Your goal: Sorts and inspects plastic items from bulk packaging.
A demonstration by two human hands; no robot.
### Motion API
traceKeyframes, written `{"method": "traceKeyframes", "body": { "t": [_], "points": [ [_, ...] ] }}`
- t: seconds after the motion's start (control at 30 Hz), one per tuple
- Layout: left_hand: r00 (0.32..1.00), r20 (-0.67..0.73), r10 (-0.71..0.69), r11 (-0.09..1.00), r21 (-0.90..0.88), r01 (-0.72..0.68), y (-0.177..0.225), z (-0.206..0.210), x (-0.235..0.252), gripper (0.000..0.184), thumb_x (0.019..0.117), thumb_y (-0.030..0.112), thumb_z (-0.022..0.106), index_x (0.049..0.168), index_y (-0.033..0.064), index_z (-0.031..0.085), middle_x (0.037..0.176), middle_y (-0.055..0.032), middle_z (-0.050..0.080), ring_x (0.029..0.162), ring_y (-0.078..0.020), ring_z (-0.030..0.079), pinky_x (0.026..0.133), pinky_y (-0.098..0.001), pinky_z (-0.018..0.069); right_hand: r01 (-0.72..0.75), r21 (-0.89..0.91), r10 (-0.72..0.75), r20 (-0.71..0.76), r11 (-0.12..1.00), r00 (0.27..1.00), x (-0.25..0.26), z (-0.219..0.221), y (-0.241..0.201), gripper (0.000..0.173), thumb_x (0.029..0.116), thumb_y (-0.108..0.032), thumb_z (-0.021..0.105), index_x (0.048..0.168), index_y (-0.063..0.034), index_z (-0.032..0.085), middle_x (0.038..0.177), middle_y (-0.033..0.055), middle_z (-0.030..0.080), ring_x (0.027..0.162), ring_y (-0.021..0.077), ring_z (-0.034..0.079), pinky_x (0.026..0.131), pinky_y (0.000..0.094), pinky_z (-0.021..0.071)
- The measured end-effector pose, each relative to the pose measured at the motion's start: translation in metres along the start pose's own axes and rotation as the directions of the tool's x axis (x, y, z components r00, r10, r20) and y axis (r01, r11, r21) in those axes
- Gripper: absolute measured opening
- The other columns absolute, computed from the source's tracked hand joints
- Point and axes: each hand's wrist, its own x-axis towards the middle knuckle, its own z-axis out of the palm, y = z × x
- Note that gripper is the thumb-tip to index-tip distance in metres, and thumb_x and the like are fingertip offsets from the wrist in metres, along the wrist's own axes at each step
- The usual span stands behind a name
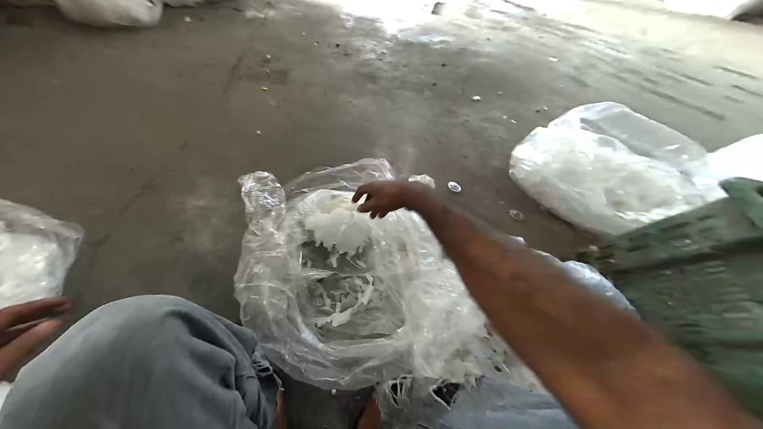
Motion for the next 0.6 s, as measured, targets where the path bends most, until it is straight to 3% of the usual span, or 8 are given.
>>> {"method": "traceKeyframes", "body": {
  "t": [0.07, 0.13, 0.23, 0.33, 0.37, 0.43, 0.5, 0.6],
  "points": [
    [0.964, 0.187, 0.192, 0.978, -0.12, -0.172, -0.032, 0.033, 0.069, 0.039, 0.1024, 0.005, 0.054, 0.139, -0.0082, 0.053, 0.137, -0.026, 0.06, 0.125, -0.0298, 0.062, 0.107, -0.0402, 0.0494, -0.059, 0.267, 0.055, 0.019, 0.962, 0.998, 0.018, 0.056, 0.031, 0.039, 0.106, -0.019, 0.057, 0.142, -0.0032, 0.053, 0.128, 0.0254, 0.063, 0.104, 0.0385, 0.069, 0.089, 0.0552, 0.0569],
    [0.902, 0.324, 0.285, 0.955, -0.183, -0.235, -0.027, 0.085, 0.115, 0.038, 0.1019, 0.016, 0.061, 0.138, 0.0025, 0.059, 0.134, -0.0163, 0.065, 0.117, -0.0234, 0.068, 0.102, -0.0399, 0.0546, -0.168, 0.472, 0.157, 0.063, 0.865, 0.986, 0.025, 0.12, 0.059, 0.04, 0.1068, -0.023, 0.054, 0.141, -0.0039, 0.053, 0.124, 0.023, 0.064, 0.104, 0.0361, 0.067, 0.09, 0.0552, 0.0556],
    [0.752, 0.51, 0.417, 0.904, -0.317, -0.287, 0.003, 0.167, 0.148, 0.04, 0.1009, 0.027, 0.062, 0.135, 0.0062, 0.063, 0.131, -0.0102, 0.067, 0.111, -0.0183, 0.069, 0.099, -0.0379, 0.0568, -0.416, 0.566, 0.42, 0.133, 0.712, 0.898, 0.024, 0.194, 0.107, 0.046, 0.1069, -0.032, 0.054, 0.141, -0.0017, 0.051, 0.115, 0.0216, 0.066, 0.096, 0.0313, 0.068, 0.086, 0.0492, 0.056],
    [0.576, 0.671, 0.467, 0.882, -0.4, -0.249, 0.03, 0.238, 0.16, 0.041, 0.1023, 0.034, 0.059, 0.134, 0.0097, 0.064, 0.131, -0.0063, 0.067, 0.114, -0.0176, 0.068, 0.101, -0.0398, 0.0558, -0.483, 0.67, 0.597, 0.074, 0.563, 0.799, 0.021, 0.236, 0.163, 0.048, 0.1064, -0.039, 0.054, 0.135, -0.0007, 0.05, 0.1, 0.0164, 0.062, 0.079, 0.0237, 0.065, 0.073, 0.0408, 0.057],
    [0.521, 0.71, 0.473, 0.881, -0.403, -0.249, 0.038, 0.259, 0.161, 0.041, 0.1027, 0.035, 0.058, 0.134, 0.0101, 0.065, 0.13, -0.0061, 0.068, 0.114, -0.0169, 0.067, 0.102, -0.0395, 0.0549, -0.478, 0.675, 0.614, 0.047, 0.562, 0.788, 0.017, 0.239, 0.174, 0.051, 0.1066, -0.041, 0.053, 0.138, -0.0005, 0.049, 0.109, 0.0188, 0.063, 0.089, 0.0268, 0.066, 0.08, 0.0446, 0.0563],
    [0.439, 0.78, 0.446, 0.894, -0.366, -0.258, 0.049, 0.3, 0.16, 0.042, 0.103, 0.035, 0.059, 0.136, 0.0092, 0.063, 0.131, -0.0085, 0.067, 0.117, -0.0174, 0.066, 0.105, -0.0396, 0.0524, -0.466, 0.627, 0.605, -0.01, 0.624, 0.796, 0.007, 0.235, 0.185, 0.061, 0.1069, -0.039, 0.052, 0.153, -0.0002, 0.04, 0.142, 0.027, 0.055, 0.128, 0.0386, 0.057, 0.105, 0.0562, 0.0467],
    [0.421, 0.822, 0.384, 0.91, -0.261, -0.322, 0.054, 0.34, 0.161, 0.048, 0.1024, 0.035, 0.061, 0.142, 0.0079, 0.058, 0.136, -0.0122, 0.064, 0.123, -0.0201, 0.063, 0.109, -0.0404, 0.0497, -0.461, 0.549, 0.577, -0.048, 0.697, 0.815, 0.004, 0.233, 0.196, 0.058, 0.1091, -0.037, 0.045, 0.154, 0.0006, 0.041, 0.149, 0.0278, 0.05, 0.138, 0.0407, 0.05, 0.113, 0.0583, 0.0405],
    [0.51, 0.812, 0.284, 0.869, 0.006, -0.494, 0.053, 0.386, 0.161, 0.062, 0.0987, 0.039, 0.065, 0.147, 0.0025, 0.051, 0.146, -0.0207, 0.053, 0.134, -0.0326, 0.054, 0.115, -0.0481, 0.0421, -0.448, 0.465, 0.527, -0.046, 0.763, 0.849, 0.011, 0.236, 0.203, 0.051, 0.1102, -0.042, 0.04, 0.135, -0.0028, 0.062, 0.129, 0.0242, 0.064, 0.116, 0.0374, 0.063, 0.098, 0.0575, 0.0488]
  ]
}}
